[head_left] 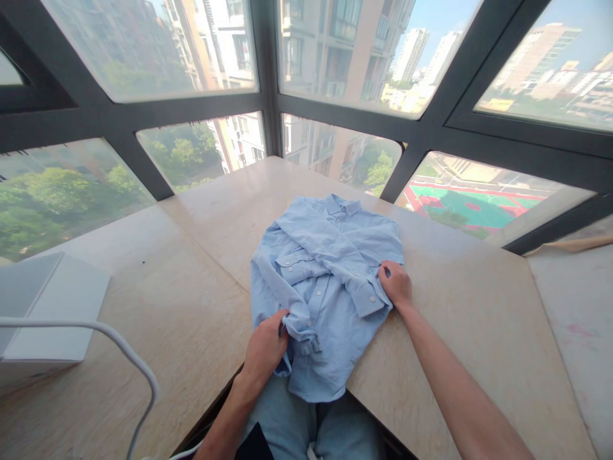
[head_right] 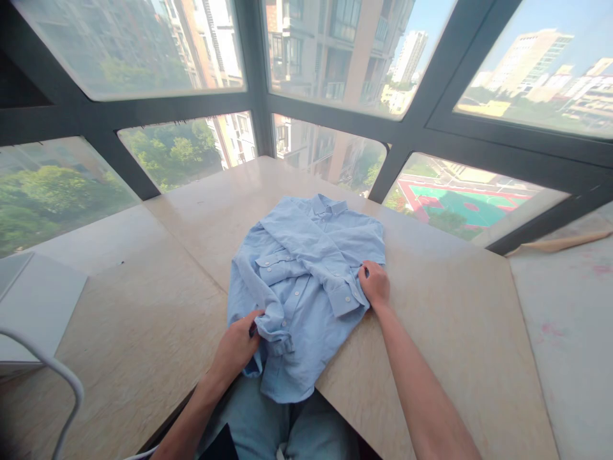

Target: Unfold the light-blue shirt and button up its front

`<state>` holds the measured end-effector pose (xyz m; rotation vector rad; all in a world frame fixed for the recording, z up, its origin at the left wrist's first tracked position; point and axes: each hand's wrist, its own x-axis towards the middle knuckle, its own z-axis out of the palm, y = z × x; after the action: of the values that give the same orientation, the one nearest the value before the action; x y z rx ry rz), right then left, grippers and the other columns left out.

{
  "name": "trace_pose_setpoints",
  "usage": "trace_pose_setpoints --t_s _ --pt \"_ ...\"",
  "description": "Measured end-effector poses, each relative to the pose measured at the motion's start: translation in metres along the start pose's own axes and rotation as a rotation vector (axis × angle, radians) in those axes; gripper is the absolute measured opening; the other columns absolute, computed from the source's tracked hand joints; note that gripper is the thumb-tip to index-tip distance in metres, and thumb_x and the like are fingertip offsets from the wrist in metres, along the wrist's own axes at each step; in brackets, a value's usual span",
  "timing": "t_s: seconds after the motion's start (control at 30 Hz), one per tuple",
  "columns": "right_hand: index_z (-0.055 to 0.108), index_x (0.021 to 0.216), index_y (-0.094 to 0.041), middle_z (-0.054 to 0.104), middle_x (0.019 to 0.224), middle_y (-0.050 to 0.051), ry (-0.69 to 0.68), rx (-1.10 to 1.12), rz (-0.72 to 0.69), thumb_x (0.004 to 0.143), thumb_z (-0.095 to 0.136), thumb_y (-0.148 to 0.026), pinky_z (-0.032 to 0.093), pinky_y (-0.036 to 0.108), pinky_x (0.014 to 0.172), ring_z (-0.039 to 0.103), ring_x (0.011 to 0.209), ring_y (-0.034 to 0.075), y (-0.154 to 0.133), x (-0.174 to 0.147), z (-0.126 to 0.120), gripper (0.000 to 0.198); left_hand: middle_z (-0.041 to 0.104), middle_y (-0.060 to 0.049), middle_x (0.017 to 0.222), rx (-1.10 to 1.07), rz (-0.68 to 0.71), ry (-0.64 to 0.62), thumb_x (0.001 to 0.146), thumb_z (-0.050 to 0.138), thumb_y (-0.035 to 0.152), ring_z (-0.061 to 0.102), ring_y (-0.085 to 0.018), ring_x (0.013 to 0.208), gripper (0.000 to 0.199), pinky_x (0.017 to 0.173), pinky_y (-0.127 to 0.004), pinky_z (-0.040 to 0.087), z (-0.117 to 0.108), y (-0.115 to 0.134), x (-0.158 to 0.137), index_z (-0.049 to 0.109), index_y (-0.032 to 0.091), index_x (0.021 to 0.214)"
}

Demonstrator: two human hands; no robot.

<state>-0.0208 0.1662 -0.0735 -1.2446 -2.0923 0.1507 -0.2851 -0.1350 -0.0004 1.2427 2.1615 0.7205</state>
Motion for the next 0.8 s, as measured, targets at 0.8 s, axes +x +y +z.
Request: trace_pose_setpoints --t_s 0.8 --pt "0.064 0.096 -0.016 0.07 0.107 0.014 0.017 0.282 0.205 0.08 0.047 -0.036 0.05 0.041 0.092 0.065 0.101 0.025 -0.01 0.002 -0.013 0.031 0.054 -0.007 0.106 -0.495 -0.082 1.151 0.078 0.065 0.029 0.055 -0.023 0.101 0.029 0.089 -0.042 0.048 -0.048 -0.038 -0.027 0.052 0.017 0.101"
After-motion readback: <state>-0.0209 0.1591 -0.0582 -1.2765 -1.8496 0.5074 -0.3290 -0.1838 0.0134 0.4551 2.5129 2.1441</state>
